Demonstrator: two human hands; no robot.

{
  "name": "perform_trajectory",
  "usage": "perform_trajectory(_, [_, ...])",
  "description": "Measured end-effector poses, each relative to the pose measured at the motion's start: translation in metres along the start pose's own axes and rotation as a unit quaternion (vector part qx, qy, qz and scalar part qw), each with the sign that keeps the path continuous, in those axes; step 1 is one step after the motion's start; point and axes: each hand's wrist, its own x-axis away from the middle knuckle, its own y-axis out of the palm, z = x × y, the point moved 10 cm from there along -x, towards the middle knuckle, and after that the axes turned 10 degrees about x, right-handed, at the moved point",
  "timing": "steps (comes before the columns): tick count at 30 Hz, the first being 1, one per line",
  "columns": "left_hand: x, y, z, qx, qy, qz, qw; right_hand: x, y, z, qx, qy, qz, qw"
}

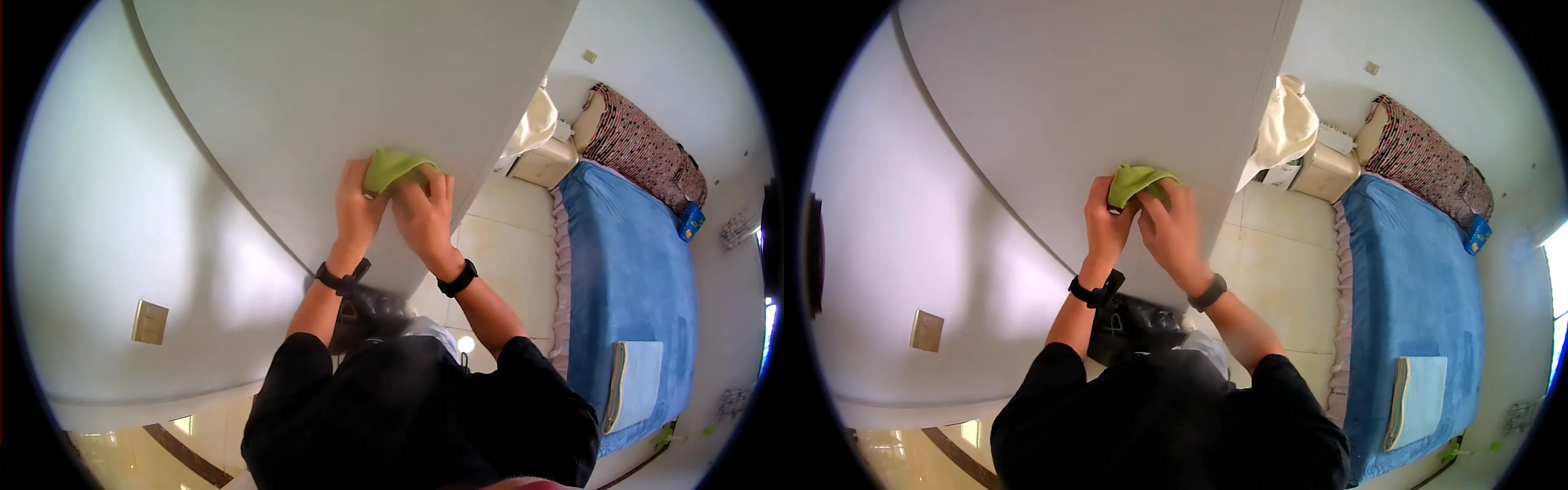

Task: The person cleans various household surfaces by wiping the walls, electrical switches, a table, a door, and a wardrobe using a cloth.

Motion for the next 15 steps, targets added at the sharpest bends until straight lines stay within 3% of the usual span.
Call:
perform_trajectory(3, [-0.006,0.029,0.037,-0.022,0.141,-0.014,0.990,-0.003,-0.042,0.012,0.068,-0.003,0.106,0.992])
perform_trajectory(6, [0.008,0.062,0.042,-0.074,0.159,-0.070,0.982,0.021,-0.054,0.033,0.106,0.011,0.138,0.985])
perform_trajectory(9, [0.029,0.077,0.019,-0.056,0.124,-0.098,0.986,0.050,-0.044,0.049,0.158,-0.002,0.096,0.983])
perform_trajectory(11, [0.044,0.082,0.000,-0.054,0.102,-0.117,0.986,0.049,-0.048,0.043,0.089,0.006,0.078,0.993])
perform_trajectory(15, [0.066,0.076,-0.034,-0.073,0.070,-0.147,0.984,0.089,-0.013,0.057,0.087,0.008,0.024,0.996])
